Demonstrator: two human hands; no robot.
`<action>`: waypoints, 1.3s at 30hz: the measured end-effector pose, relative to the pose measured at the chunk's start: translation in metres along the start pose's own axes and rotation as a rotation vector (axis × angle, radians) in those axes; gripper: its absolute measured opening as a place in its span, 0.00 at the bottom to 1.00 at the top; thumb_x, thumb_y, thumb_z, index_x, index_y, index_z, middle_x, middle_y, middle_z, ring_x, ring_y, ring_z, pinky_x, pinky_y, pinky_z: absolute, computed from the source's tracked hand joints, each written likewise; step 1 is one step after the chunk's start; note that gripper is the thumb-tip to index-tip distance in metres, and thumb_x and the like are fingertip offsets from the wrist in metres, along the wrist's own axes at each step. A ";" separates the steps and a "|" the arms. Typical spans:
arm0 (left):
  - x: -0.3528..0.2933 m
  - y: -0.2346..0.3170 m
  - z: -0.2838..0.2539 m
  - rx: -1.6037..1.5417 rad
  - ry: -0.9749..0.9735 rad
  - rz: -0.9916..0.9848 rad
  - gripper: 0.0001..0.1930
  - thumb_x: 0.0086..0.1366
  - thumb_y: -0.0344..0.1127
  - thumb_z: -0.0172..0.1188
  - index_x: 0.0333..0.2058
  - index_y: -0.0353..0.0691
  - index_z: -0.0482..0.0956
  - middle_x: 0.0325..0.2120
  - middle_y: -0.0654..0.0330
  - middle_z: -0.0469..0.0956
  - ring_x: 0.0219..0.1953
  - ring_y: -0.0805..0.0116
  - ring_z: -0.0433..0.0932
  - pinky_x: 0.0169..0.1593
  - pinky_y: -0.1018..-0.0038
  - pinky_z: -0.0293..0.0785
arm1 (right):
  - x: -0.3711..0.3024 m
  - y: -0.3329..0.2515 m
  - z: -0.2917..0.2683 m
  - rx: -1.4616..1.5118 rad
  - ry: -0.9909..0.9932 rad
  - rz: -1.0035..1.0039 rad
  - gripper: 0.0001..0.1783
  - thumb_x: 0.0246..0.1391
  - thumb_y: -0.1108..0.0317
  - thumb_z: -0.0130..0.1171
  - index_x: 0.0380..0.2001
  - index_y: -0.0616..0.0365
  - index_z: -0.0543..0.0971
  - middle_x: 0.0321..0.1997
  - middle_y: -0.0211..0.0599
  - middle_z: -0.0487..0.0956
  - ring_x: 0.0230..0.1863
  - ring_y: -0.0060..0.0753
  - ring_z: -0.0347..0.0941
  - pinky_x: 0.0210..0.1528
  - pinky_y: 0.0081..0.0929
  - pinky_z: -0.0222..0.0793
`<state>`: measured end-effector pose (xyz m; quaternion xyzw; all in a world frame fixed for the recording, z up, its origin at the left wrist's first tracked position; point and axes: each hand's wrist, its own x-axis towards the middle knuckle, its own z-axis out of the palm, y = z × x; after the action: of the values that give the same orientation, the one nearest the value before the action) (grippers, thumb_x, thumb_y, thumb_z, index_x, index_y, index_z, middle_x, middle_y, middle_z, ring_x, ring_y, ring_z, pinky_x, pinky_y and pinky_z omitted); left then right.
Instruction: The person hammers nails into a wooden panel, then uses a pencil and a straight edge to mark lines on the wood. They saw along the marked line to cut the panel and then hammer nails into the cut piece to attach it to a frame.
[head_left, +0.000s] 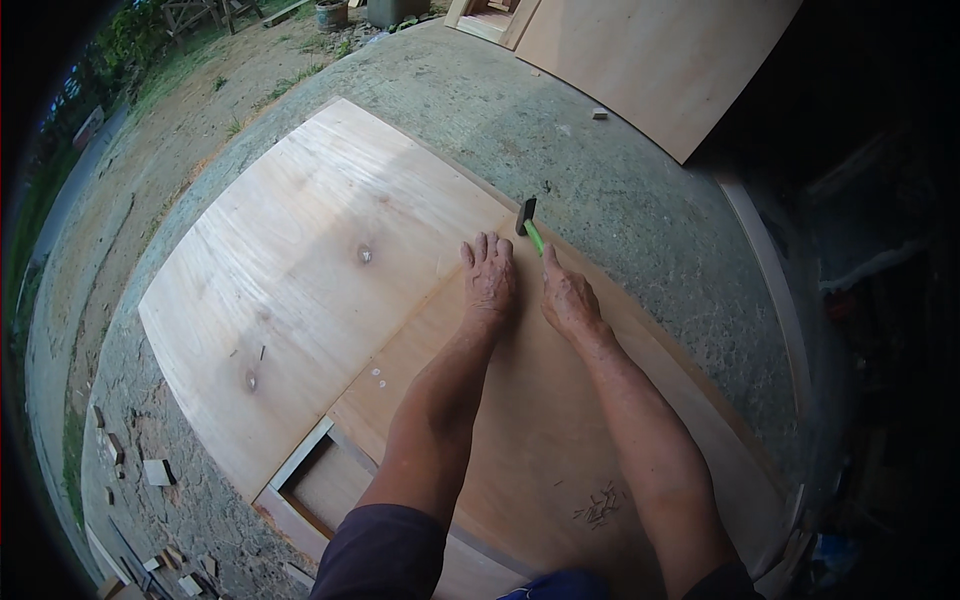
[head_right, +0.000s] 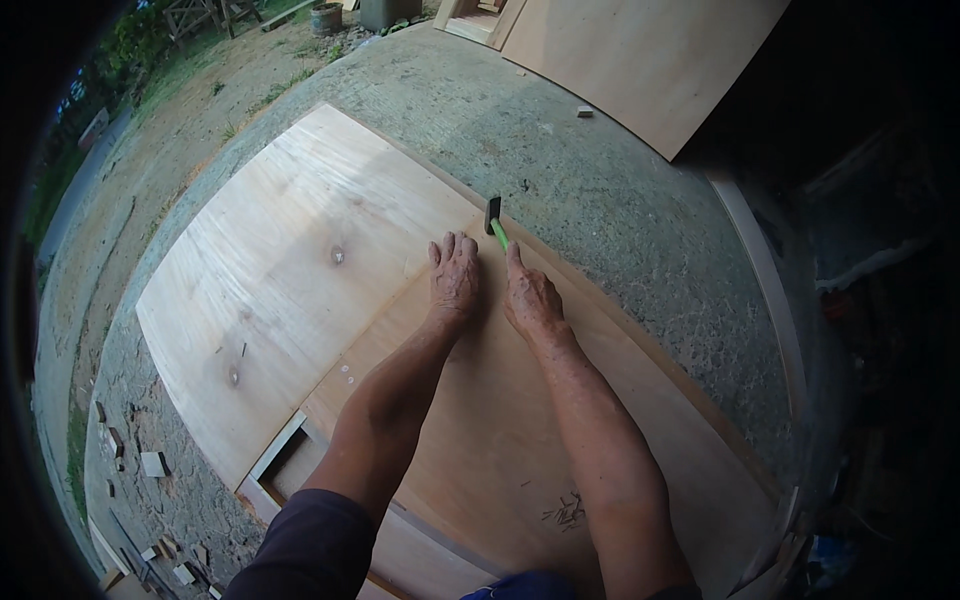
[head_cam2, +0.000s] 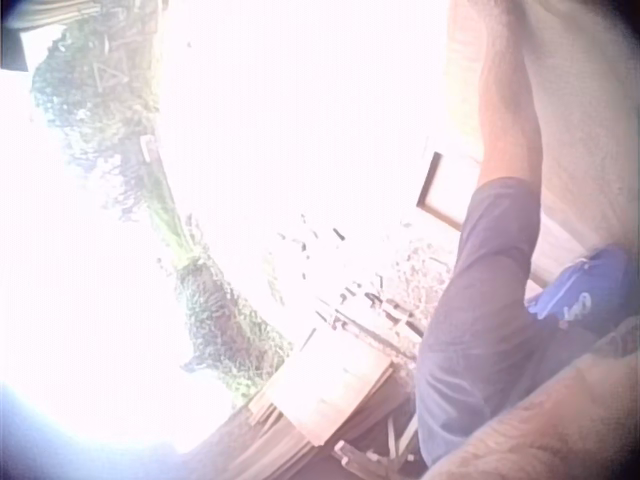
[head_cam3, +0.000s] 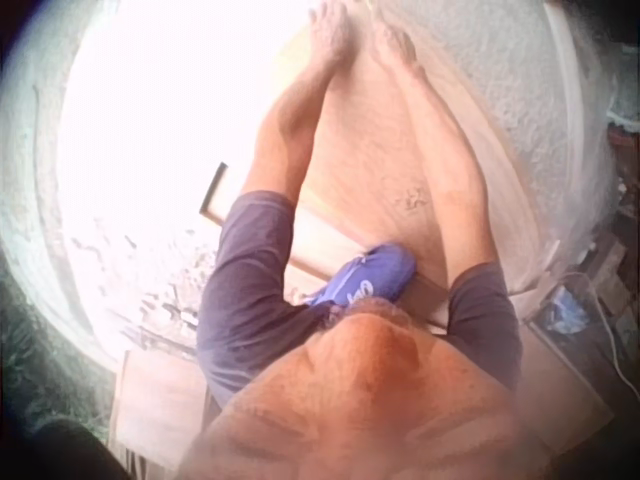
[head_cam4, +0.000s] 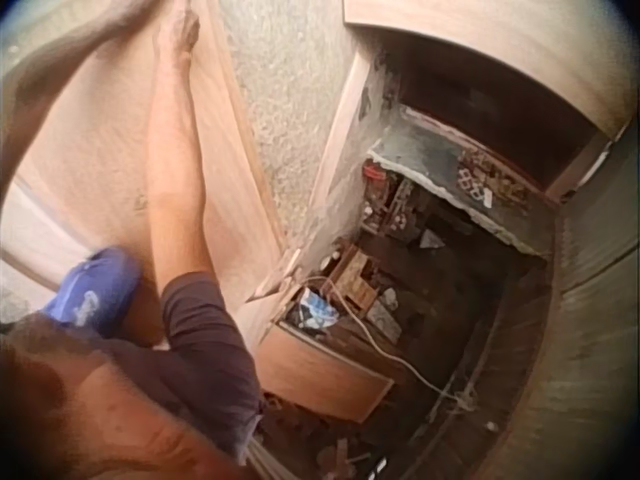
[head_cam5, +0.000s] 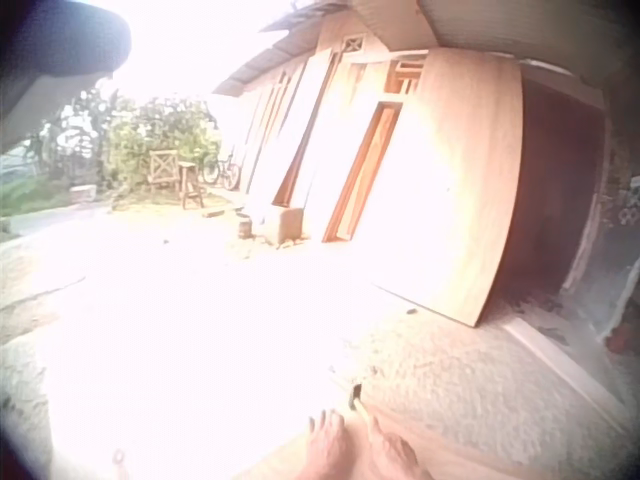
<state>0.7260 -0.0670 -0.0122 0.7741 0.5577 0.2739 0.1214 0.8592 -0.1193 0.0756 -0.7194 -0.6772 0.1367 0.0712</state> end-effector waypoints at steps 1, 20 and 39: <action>0.001 0.000 0.002 0.001 0.034 0.006 0.14 0.64 0.28 0.48 0.49 0.36 0.67 0.59 0.44 0.68 0.68 0.44 0.59 0.71 0.44 0.46 | 0.000 -0.002 -0.002 0.008 -0.021 0.034 0.35 0.62 0.70 0.48 0.71 0.55 0.54 0.39 0.62 0.81 0.43 0.62 0.80 0.44 0.53 0.75; 0.010 -0.092 -0.038 -0.414 -0.115 0.308 0.11 0.58 0.27 0.55 0.41 0.41 0.71 0.39 0.55 0.73 0.51 0.50 0.72 0.65 0.61 0.62 | 0.012 -0.042 -0.072 -0.305 -0.191 -0.075 0.29 0.61 0.74 0.44 0.67 0.56 0.64 0.44 0.57 0.81 0.49 0.62 0.77 0.52 0.54 0.72; 0.011 -0.082 -0.028 -0.209 -0.052 0.433 0.11 0.60 0.26 0.54 0.42 0.40 0.73 0.43 0.52 0.75 0.54 0.50 0.71 0.64 0.60 0.64 | -0.028 -0.003 0.017 0.076 0.127 0.110 0.35 0.61 0.72 0.48 0.71 0.57 0.55 0.39 0.60 0.82 0.43 0.63 0.80 0.46 0.52 0.76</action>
<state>0.6477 -0.0313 -0.0259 0.8656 0.3440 0.3298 0.1538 0.8501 -0.1487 0.0633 -0.7596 -0.6250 0.1201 0.1338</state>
